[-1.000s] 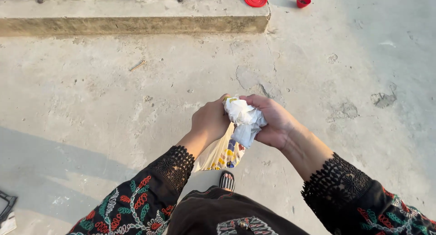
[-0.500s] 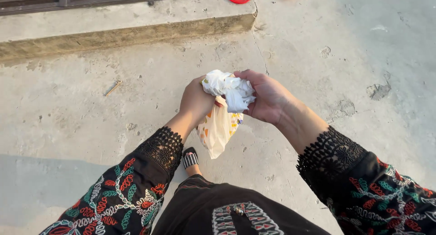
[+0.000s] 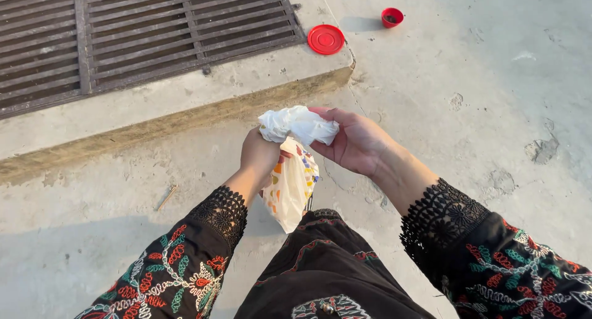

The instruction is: The recorder is hanging wet clothes on a laundry line using clothespins.

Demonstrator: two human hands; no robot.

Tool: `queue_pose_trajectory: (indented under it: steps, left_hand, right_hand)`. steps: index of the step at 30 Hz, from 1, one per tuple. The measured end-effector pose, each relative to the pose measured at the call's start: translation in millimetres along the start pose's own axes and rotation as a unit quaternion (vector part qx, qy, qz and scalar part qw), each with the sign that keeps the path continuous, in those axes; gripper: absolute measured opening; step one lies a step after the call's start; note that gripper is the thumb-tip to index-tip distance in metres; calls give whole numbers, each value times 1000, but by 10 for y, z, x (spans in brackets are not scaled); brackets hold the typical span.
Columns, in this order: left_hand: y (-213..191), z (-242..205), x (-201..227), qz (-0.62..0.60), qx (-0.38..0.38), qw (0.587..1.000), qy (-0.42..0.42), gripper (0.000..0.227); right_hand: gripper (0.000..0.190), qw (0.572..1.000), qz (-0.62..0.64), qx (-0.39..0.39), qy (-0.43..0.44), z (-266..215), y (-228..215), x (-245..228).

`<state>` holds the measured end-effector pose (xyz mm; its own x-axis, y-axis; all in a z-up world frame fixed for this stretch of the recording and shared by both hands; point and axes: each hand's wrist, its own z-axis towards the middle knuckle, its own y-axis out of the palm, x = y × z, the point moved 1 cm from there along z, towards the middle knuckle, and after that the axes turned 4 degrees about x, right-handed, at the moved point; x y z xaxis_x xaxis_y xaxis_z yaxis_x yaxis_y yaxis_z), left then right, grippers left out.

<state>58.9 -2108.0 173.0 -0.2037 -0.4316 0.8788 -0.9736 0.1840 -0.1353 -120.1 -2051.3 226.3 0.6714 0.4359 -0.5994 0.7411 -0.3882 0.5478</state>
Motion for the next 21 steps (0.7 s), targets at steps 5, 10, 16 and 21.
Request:
queue_pose_trajectory:
  steps: [5, 10, 16, 21]
  left_hand:
    - [-108, 1202, 124, 10, 32, 999, -1, 26]
    - [-116, 2287, 427, -48, 57, 997, 8, 22]
    - [-203, 3359, 873, -60, 85, 992, -68, 19]
    - [-228, 4697, 814, -139, 93, 984, -64, 18]
  right_hand:
    - [27, 999, -26, -4, 20, 1096, 141, -477]
    - [23, 997, -52, 28, 40, 2175, 269, -1090]
    - [26, 993, -56, 102, 34, 3226, 342, -1435]
    - [32, 987, -64, 149, 13, 4106, 209, -1557]
